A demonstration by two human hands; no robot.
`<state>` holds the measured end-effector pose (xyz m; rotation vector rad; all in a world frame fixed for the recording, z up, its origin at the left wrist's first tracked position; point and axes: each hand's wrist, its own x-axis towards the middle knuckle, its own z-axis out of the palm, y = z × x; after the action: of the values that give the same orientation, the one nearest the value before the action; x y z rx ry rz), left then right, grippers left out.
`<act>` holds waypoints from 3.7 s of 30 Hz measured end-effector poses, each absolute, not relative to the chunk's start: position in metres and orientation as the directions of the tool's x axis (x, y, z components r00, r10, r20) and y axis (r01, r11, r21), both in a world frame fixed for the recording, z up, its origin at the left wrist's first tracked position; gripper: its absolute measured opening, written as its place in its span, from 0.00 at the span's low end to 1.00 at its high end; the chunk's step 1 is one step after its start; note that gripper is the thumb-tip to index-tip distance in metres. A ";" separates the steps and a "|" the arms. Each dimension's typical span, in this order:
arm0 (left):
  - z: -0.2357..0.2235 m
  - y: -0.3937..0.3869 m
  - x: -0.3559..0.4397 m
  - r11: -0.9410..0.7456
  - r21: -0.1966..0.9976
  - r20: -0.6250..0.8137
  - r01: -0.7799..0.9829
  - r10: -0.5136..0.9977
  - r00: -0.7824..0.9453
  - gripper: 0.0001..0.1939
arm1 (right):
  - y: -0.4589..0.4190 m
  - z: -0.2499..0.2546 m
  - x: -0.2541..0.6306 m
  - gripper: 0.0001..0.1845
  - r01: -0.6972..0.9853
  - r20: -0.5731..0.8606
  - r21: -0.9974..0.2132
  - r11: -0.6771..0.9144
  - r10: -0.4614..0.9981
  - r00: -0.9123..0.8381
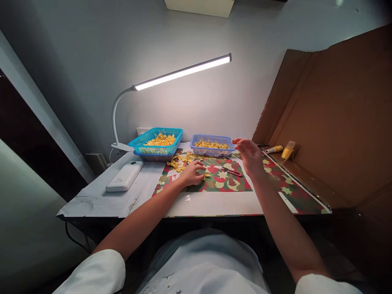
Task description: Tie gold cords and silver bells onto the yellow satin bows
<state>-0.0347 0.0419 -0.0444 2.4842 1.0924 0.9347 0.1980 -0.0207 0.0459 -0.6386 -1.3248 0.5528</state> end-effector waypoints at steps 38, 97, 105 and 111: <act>-0.037 0.057 -0.039 -0.269 0.958 0.285 -0.095 0.892 0.350 0.33 | 0.009 -0.033 0.126 0.10 0.290 0.479 -0.836 0.467 0.877 -0.033; -0.039 0.057 -0.047 -0.178 0.984 0.170 0.002 0.945 0.279 0.24 | 0.007 -0.038 0.124 0.07 0.339 0.451 -0.841 0.421 0.892 0.012; -0.039 0.054 -0.045 -0.222 0.975 0.221 -0.028 0.936 0.274 0.20 | 0.005 -0.036 0.122 0.06 0.367 0.468 -0.828 0.425 0.883 0.032; -0.034 0.049 -0.039 -0.236 0.969 0.248 -0.077 0.934 0.258 0.20 | 0.005 -0.035 0.121 0.06 0.375 0.473 -0.824 0.425 0.880 0.041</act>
<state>-0.0391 0.0488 -0.0341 1.4672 0.8479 1.1983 0.1209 0.0045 -0.0353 -1.1466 -1.5500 0.5605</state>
